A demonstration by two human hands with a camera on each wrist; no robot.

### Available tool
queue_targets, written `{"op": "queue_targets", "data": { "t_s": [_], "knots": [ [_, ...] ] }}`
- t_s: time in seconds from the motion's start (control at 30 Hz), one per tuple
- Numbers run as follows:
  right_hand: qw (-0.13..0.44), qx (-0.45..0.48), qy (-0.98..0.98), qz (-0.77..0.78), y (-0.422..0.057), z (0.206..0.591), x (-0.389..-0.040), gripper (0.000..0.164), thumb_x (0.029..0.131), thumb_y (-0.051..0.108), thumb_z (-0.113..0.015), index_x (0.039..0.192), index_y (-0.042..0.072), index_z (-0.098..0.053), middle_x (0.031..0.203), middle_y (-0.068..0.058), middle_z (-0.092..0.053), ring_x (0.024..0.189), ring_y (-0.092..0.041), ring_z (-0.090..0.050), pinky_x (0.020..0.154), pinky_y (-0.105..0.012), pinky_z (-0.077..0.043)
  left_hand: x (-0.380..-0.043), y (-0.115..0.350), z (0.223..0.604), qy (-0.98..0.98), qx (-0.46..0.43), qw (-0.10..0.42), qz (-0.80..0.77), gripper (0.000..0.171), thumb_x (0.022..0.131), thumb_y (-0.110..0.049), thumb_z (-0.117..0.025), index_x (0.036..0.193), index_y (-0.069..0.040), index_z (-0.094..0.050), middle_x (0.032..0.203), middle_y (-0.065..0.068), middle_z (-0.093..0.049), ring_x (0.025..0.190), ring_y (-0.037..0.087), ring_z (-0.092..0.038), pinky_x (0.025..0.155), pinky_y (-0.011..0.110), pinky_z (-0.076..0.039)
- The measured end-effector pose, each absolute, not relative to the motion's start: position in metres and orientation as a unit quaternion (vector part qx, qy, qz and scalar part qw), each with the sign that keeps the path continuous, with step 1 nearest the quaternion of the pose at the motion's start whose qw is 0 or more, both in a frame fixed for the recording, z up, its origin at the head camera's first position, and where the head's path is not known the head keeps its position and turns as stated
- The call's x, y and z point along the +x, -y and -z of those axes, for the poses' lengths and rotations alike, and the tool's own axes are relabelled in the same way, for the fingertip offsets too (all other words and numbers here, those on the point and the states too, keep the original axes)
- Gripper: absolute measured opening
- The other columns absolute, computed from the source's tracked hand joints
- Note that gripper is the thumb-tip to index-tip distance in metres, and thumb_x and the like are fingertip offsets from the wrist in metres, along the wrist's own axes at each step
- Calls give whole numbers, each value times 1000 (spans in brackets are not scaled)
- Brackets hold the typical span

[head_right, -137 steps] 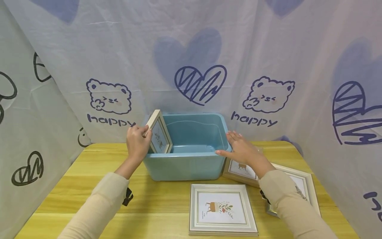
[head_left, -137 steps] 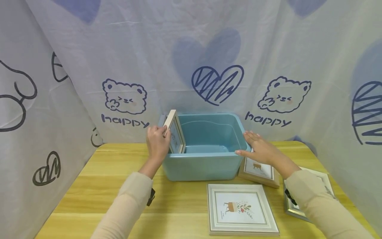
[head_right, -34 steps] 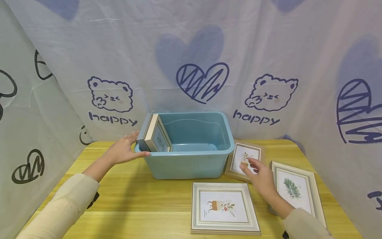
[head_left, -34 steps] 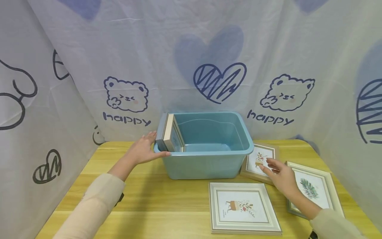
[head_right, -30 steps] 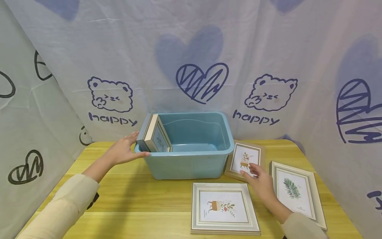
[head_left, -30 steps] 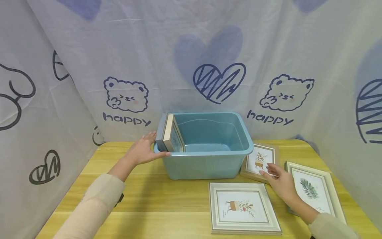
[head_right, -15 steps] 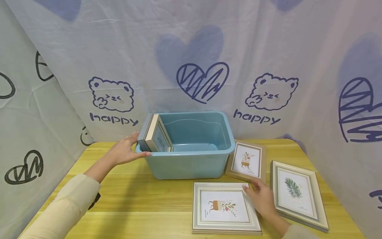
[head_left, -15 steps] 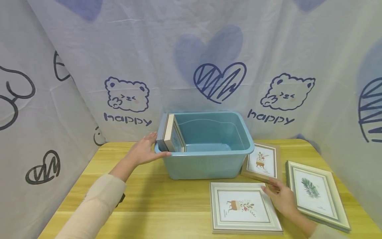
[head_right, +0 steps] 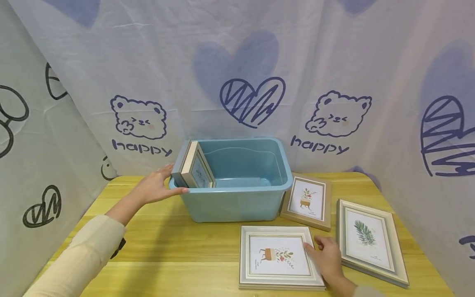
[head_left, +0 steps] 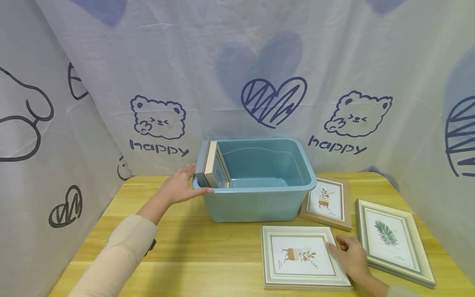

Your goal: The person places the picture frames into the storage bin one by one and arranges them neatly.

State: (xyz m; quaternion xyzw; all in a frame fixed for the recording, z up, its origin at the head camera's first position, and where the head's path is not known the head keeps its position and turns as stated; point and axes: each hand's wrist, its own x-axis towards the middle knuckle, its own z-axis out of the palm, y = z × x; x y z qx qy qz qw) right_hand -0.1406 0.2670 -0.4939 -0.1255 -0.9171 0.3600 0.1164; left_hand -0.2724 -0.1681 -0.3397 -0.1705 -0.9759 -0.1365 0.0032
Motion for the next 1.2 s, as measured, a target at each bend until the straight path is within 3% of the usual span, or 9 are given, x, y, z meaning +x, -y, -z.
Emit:
{"op": "queue_targets", "data": {
  "t_s": [0.23,0.7,0.97,1.2],
  "knots": [
    [134,-112,925,-336,-262,496,-141,44,73,18,-76,102,-13,-64,84,-17,-58,72,-15,-50,60,-21,-40,-272,169,340,976,-167,-1,140,102,76,-67,-57,143,5,-28,151,21,-24,139,40,-23,111,55,-26],
    [118,-113,929,-331,-254,492,-143,32,76,13,-70,91,-15,-61,84,-21,-55,78,-26,-50,66,-31,-40,-273,170,342,975,-163,0,151,102,76,-66,-58,144,3,-27,151,21,-24,139,40,-24,111,55,-26],
    [108,-118,932,-325,-252,488,-146,34,78,13,-67,93,-16,-58,90,-28,-55,84,-35,-53,74,-43,-43,-274,169,342,974,-168,5,152,102,76,-66,-58,144,3,-28,151,21,-24,139,40,-24,111,55,-27],
    [95,-114,927,-344,-255,481,-152,33,77,12,-69,96,-13,-59,88,-27,-65,75,-29,-59,64,-33,-47,-272,170,344,974,-164,6,158,102,76,-66,-59,144,3,-27,151,21,-24,139,39,-24,111,54,-26]
  ]
}}
